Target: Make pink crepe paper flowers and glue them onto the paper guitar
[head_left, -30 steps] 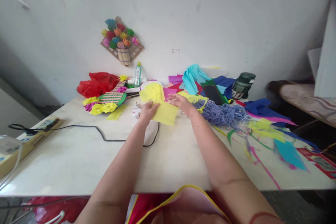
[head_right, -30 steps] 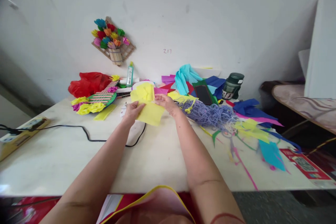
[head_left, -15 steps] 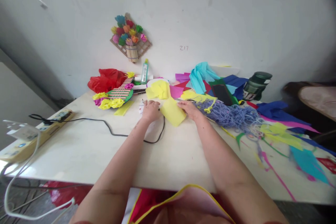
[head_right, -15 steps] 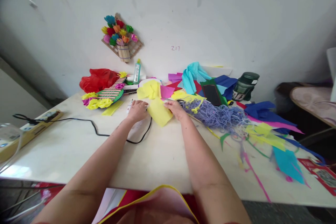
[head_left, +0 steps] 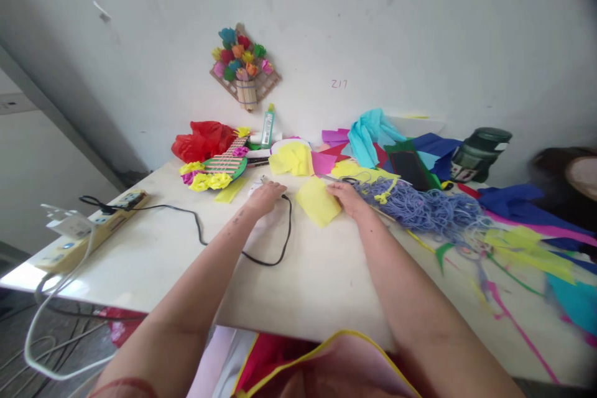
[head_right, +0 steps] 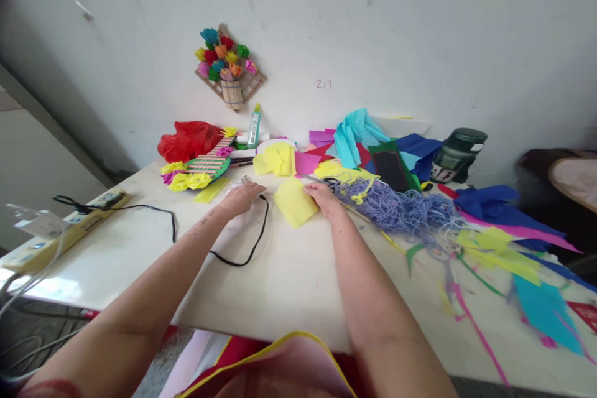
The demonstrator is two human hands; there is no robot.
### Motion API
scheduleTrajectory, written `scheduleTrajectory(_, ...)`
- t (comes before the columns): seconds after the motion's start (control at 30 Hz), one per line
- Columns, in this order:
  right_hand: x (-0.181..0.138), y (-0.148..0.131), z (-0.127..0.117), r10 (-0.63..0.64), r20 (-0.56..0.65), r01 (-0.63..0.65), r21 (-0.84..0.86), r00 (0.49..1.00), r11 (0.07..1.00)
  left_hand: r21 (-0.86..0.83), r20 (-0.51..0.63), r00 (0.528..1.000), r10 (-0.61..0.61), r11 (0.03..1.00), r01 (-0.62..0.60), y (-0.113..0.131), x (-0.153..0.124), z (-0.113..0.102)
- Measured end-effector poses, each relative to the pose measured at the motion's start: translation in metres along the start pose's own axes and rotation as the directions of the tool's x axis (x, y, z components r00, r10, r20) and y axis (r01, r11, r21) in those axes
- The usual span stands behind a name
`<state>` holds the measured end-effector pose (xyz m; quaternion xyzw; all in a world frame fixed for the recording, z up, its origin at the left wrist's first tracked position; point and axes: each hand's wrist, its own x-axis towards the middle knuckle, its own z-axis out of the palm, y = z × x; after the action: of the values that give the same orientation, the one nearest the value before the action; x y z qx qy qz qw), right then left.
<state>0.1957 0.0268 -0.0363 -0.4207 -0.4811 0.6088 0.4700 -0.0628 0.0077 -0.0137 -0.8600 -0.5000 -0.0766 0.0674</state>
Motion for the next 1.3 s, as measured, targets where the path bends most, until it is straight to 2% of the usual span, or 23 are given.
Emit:
scheduleTrajectory(0.23, 0.002, 0.004, -0.002, -0.017, -0.010, 0.017, 0.019, 1.000, 1.000, -0.113, -0.107, 0.986, 0.131, 0.983, -0.143, -0.039, -0.023, 0.007)
scheduleTrajectory(0.43, -0.001, 0.003, -0.001, -0.030, -0.033, 0.031, 0.034, 0.999, 0.999, -0.164, -0.080, 0.984, 0.157, 0.972, -0.169, -0.058, -0.036, 0.001)
scheduleTrajectory(0.7, 0.000, 0.005, 0.002, -0.041, -0.059, 0.039, -0.030, 0.997, 0.999, -0.223, 0.090, 0.996, 0.021, 0.975, -0.001, -0.049, -0.047, -0.025)
scheduleTrajectory(0.77, 0.001, 0.005, 0.003, -0.046, -0.066, 0.043, -0.048, 0.997, 0.998, -0.278, 0.084, 0.996, 0.006, 0.960, 0.018, -0.042, -0.041, -0.035)
scheduleTrajectory(0.83, 0.002, 0.006, 0.003, -0.051, -0.061, 0.048, -0.047, 0.997, 0.998, -0.367, 0.041, 0.997, -0.059, 0.927, 0.070, -0.031, -0.030, -0.042)
scheduleTrajectory(0.9, 0.003, 0.006, 0.002, -0.055, -0.053, 0.054, -0.015, 0.997, 0.998, -0.561, -0.034, 0.987, -0.155, 0.820, 0.109, -0.014, -0.012, -0.044)
scheduleTrajectory(0.93, 0.003, 0.006, 0.002, -0.058, -0.057, 0.059, 0.014, 0.997, 0.998, -0.705, -0.075, 0.971, -0.227, 0.701, 0.109, -0.003, -0.002, -0.042)
scheduleTrajectory(1.0, 0.004, 0.006, -0.001, -0.066, -0.091, 0.075, 0.094, 0.994, 0.993, -0.941, -0.110, 0.912, -0.396, 0.337, 0.033, 0.024, 0.018, -0.034)
scheduleTrajectory(1.03, 0.004, 0.006, -0.002, -0.070, -0.115, 0.086, 0.136, 0.991, 0.987, -0.991, -0.081, 0.883, -0.462, 0.134, -0.020, 0.039, 0.028, -0.027)
scheduleTrajectory(1.07, 0.004, 0.006, -0.004, -0.074, -0.139, 0.098, 0.174, 0.987, 0.980, -0.998, -0.021, 0.861, -0.508, -0.047, -0.052, 0.054, 0.035, -0.020)
scheduleTrajectory(1.1, 0.004, 0.005, -0.005, -0.079, -0.161, 0.112, 0.206, 0.984, 0.972, -0.980, 0.049, 0.840, -0.541, -0.188, -0.064, 0.068, 0.042, -0.013)
scheduleTrajectory(1.13, 0.004, 0.005, -0.007, -0.084, -0.180, 0.125, 0.228, 0.980, 0.966, -0.956, 0.114, 0.807, -0.579, -0.285, -0.069, 0.079, 0.046, -0.005)
scheduleTrajectory(1.2, 0.004, 0.004, -0.009, -0.096, -0.210, 0.147, 0.246, 0.973, 0.958, -0.926, 0.219, 0.745, -0.630, -0.375, -0.044, 0.095, 0.049, 0.010)
scheduleTrajectory(1.27, 0.004, 0.003, -0.011, -0.104, -0.229, 0.162, 0.249, 0.968, 0.955, -0.926, 0.266, 0.681, -0.682, -0.376, -0.015, 0.098, 0.046, 0.022)
scheduleTrajectory(1.3, 0.004, 0.003, -0.011, -0.106, -0.232, 0.165, 0.249, 0.967, 0.954, -0.940, 0.251, 0.662, -0.706, -0.341, -0.008, 0.097, 0.044, 0.027)
